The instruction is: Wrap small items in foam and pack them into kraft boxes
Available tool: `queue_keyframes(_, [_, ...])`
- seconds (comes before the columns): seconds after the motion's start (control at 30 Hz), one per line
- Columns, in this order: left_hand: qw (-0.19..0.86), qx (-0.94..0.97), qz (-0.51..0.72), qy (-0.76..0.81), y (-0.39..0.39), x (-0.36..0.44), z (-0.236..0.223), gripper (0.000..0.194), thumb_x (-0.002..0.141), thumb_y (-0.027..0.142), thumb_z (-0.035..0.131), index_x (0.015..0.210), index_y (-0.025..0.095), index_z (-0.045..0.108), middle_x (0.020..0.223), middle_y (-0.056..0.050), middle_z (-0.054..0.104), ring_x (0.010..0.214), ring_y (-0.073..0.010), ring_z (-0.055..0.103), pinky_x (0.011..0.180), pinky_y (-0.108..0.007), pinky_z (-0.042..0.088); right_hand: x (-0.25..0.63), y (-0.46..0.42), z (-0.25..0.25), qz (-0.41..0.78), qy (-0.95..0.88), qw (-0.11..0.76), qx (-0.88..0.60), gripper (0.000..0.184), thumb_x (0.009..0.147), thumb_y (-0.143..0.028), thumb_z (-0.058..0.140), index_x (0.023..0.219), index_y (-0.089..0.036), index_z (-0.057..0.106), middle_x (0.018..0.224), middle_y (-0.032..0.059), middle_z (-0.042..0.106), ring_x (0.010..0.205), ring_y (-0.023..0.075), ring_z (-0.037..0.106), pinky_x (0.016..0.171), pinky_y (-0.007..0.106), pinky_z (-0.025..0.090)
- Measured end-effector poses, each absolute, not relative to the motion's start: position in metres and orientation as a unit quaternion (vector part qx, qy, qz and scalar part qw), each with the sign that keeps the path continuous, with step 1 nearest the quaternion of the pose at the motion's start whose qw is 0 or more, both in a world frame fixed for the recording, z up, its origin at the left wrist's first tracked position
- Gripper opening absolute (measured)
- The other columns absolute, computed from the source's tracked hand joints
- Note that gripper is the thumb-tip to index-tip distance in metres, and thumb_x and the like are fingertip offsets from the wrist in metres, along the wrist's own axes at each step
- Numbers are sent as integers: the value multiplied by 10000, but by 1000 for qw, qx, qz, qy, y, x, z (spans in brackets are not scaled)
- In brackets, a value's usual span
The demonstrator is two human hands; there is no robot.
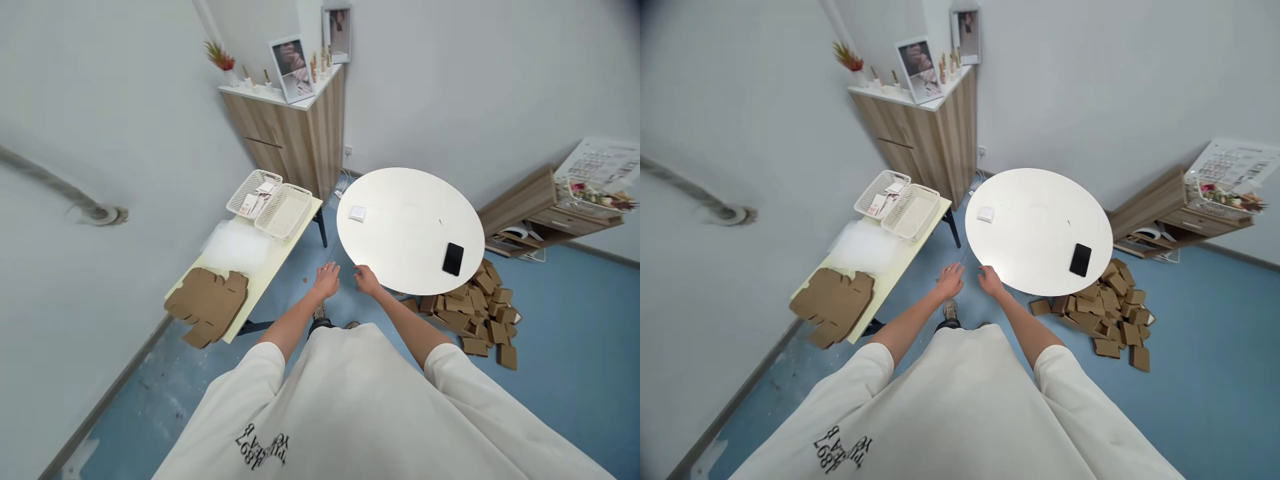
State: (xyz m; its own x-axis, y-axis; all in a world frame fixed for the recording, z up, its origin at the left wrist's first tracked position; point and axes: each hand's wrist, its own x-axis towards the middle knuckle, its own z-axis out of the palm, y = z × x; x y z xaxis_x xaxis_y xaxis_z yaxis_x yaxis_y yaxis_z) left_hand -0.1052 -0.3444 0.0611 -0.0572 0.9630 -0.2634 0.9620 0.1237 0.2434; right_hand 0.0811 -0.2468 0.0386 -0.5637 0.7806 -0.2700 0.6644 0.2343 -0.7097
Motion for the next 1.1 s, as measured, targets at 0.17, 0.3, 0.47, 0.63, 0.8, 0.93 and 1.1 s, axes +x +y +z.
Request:
queue_keyframes(0.17, [158,619,19,769,-393,-143,71,531,966,246,442,1494,189,411,1598,-159,360,1460,-314,344,1159,-490,293,32,-271,46,408,-814,60,-409,409,957,-227,513,1357,-183,584,1379,145,550,1073,212,653,1013,380,501])
queue_keyframes(0.3, [151,583,35,798,-439,-179,73,510,971,254,449,1478,206,419,1601,-138,361,1458,-300,345,1158,-476,302,-19,-299,51,407,-835,39,-367,413,949,-199,514,1354,-183,594,1375,149,556,1061,201,660,1004,359,499])
queue_keyframes(0.47, [143,532,62,832,-508,-235,71,494,980,290,474,1462,195,424,1581,-140,381,1443,-293,363,1161,-449,305,-99,-351,51,400,-857,12,-323,410,940,-184,513,1341,-178,601,1353,132,573,1041,179,661,1023,341,480])
queue_keyframes(0.63, [148,459,68,873,-583,-303,62,445,980,315,506,1408,202,462,1542,-143,416,1406,-296,406,1133,-437,335,-178,-412,49,404,-872,-14,-275,404,941,-190,514,1334,-188,608,1367,126,577,1054,187,656,1013,339,488])
queue_keyframes(0.8, [177,381,35,907,-646,-358,44,388,968,347,538,1318,181,513,1485,-165,457,1366,-315,442,1107,-443,354,-232,-463,42,403,-883,-35,-237,404,945,-179,511,1337,-189,609,1375,128,574,1070,196,657,994,330,503])
queue_keyframes(0.93, [215,351,13,911,-672,-379,28,414,934,395,606,1273,169,528,1451,-181,474,1357,-333,452,1099,-455,350,-254,-484,37,396,-891,-57,-216,406,954,-185,504,1347,-199,605,1384,129,566,1085,210,658,989,351,510])
queue_keyframes(1.1, [240,344,17,908,-686,-389,16,400,918,359,630,1263,178,540,1416,-173,513,1310,-315,497,1083,-443,361,-273,-495,35,379,-898,-93,-204,410,952,-175,503,1349,-199,604,1389,124,556,1097,212,654,985,341,507])
